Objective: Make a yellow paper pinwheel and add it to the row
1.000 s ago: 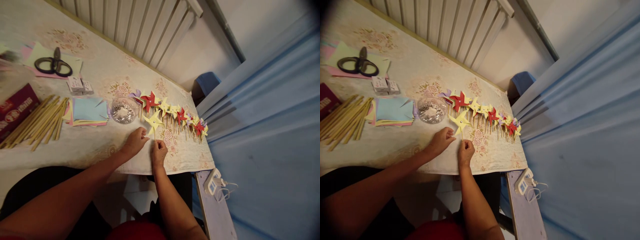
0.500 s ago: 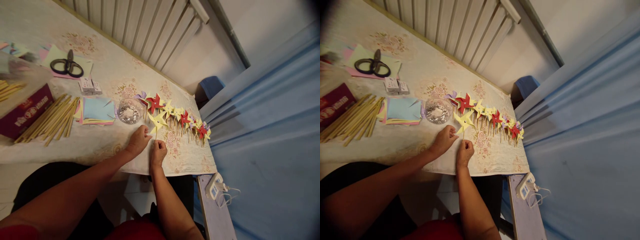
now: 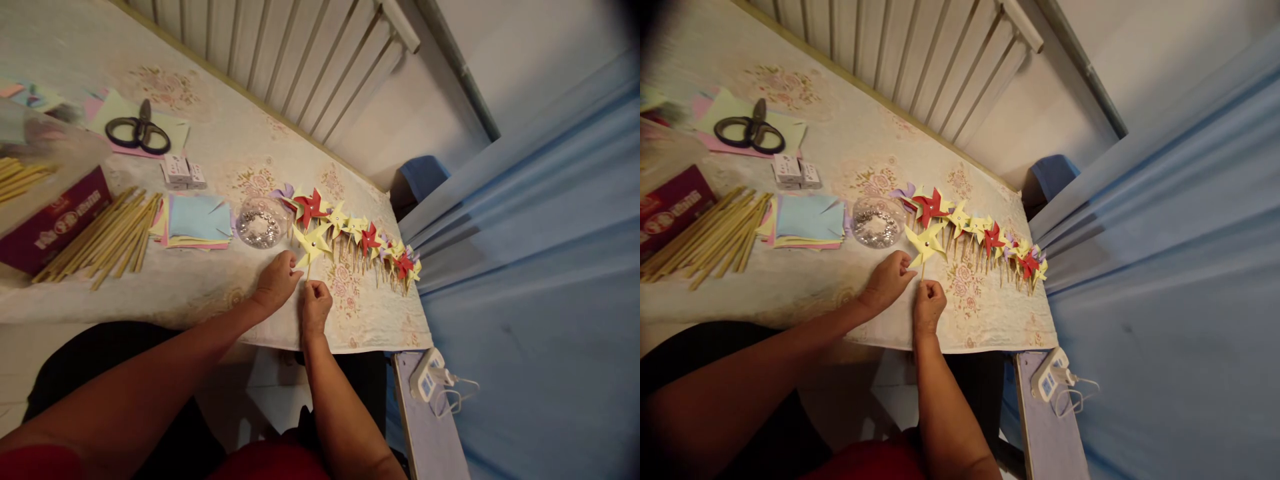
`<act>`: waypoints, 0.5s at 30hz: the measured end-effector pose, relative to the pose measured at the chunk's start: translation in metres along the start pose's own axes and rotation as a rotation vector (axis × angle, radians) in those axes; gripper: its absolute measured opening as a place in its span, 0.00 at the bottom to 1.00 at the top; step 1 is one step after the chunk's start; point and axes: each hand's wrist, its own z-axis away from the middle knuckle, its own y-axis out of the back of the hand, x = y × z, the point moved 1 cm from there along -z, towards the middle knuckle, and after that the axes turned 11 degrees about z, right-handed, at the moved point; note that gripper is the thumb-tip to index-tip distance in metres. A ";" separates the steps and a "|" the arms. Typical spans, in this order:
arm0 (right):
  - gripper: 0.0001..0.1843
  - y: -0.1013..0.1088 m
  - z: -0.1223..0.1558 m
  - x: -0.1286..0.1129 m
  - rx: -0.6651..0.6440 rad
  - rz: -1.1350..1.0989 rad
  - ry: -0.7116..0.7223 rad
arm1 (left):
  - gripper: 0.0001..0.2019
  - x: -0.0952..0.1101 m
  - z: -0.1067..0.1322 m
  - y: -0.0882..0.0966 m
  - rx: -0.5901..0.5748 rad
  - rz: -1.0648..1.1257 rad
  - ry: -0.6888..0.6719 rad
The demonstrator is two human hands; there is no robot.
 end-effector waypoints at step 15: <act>0.11 -0.002 0.001 0.001 -0.005 0.012 0.020 | 0.07 -0.002 -0.001 -0.002 0.025 -0.090 -0.096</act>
